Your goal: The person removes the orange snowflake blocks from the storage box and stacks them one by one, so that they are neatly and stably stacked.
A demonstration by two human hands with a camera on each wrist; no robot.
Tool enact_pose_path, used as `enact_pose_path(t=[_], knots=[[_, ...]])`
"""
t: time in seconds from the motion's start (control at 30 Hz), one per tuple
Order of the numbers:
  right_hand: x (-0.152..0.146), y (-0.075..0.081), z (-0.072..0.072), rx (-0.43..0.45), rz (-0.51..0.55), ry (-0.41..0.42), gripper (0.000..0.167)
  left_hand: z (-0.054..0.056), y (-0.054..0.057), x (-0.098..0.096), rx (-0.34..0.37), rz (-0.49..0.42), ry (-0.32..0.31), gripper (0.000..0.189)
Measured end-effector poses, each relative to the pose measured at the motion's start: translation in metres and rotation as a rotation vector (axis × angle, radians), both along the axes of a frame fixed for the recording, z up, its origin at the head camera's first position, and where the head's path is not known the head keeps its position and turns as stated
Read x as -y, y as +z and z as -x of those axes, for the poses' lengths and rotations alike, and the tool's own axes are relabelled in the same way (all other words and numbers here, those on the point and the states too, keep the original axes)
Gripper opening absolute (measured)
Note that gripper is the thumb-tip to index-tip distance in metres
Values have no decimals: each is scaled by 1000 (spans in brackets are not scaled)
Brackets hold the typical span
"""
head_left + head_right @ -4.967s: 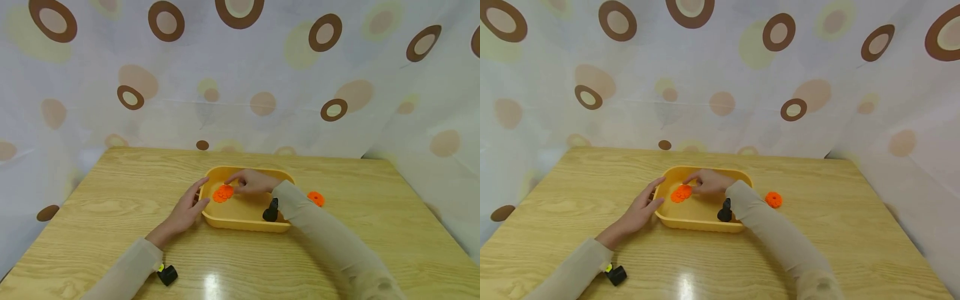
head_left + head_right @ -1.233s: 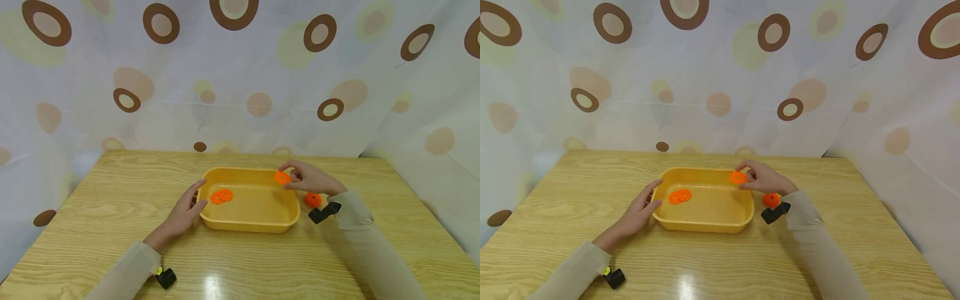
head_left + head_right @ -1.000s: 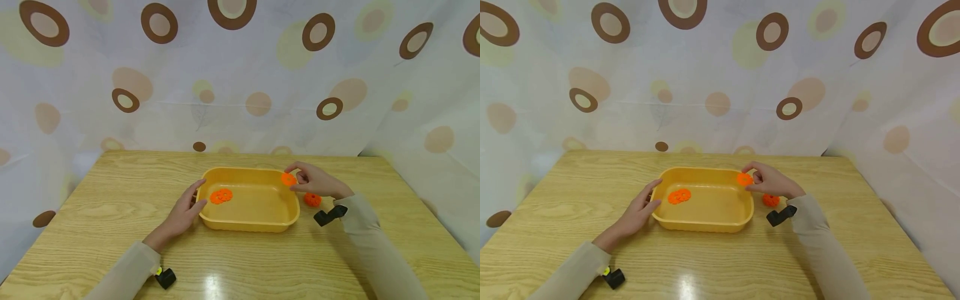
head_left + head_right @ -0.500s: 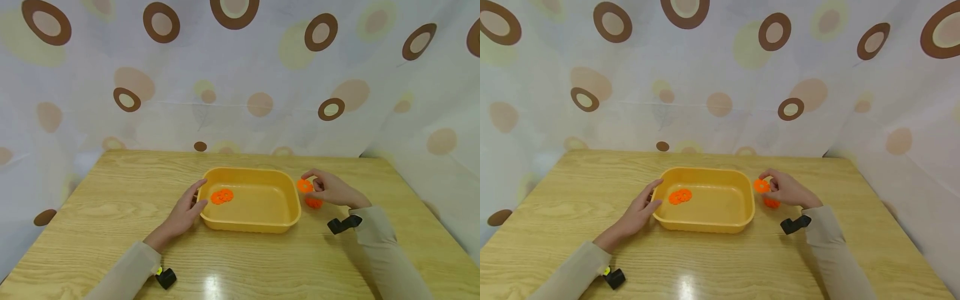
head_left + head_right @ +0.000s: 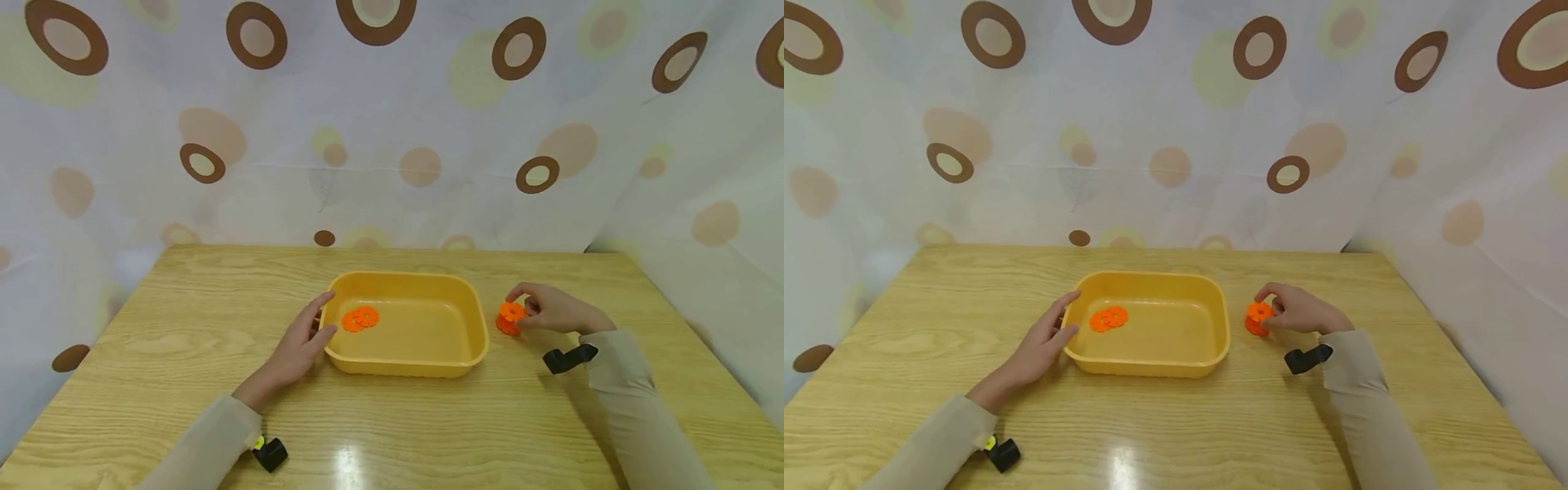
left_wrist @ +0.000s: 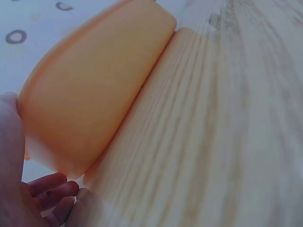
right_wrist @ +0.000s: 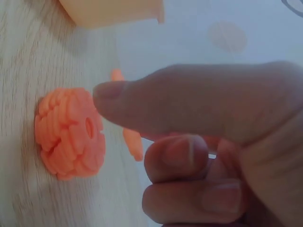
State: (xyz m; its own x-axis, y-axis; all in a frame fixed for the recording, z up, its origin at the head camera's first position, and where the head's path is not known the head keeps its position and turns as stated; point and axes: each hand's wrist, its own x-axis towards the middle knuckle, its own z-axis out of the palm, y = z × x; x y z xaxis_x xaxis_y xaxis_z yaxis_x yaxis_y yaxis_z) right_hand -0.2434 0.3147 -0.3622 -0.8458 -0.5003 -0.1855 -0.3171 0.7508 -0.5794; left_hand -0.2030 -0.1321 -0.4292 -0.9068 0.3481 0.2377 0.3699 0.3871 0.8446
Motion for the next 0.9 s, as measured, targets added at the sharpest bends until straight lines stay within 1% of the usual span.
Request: enact_pose_path(t=[0.1, 0.23, 0.37, 0.5, 0.67, 0.9], knots=[[-4, -2, 0, 47, 19, -1, 38, -1, -1, -1, 5, -7, -7, 53], [-6, -3, 0, 95, 62, -8, 45, -1, 0, -1, 13, -2, 1, 53], [-7, -3, 1, 78, 70, 1, 48, -1, 0, -1, 12, 6, 3, 53], [-8, -3, 4, 64, 70, 28, 44, -1, 0, 0, 11, 5, 8, 53], [-7, -3, 6, 84, 96, 26, 41, -1, -1, 0, 8, 6, 10, 53], [-3, -5, 2, 66, 138, 19, 38, 1, -2, 0, -11, 13, -4, 53]])
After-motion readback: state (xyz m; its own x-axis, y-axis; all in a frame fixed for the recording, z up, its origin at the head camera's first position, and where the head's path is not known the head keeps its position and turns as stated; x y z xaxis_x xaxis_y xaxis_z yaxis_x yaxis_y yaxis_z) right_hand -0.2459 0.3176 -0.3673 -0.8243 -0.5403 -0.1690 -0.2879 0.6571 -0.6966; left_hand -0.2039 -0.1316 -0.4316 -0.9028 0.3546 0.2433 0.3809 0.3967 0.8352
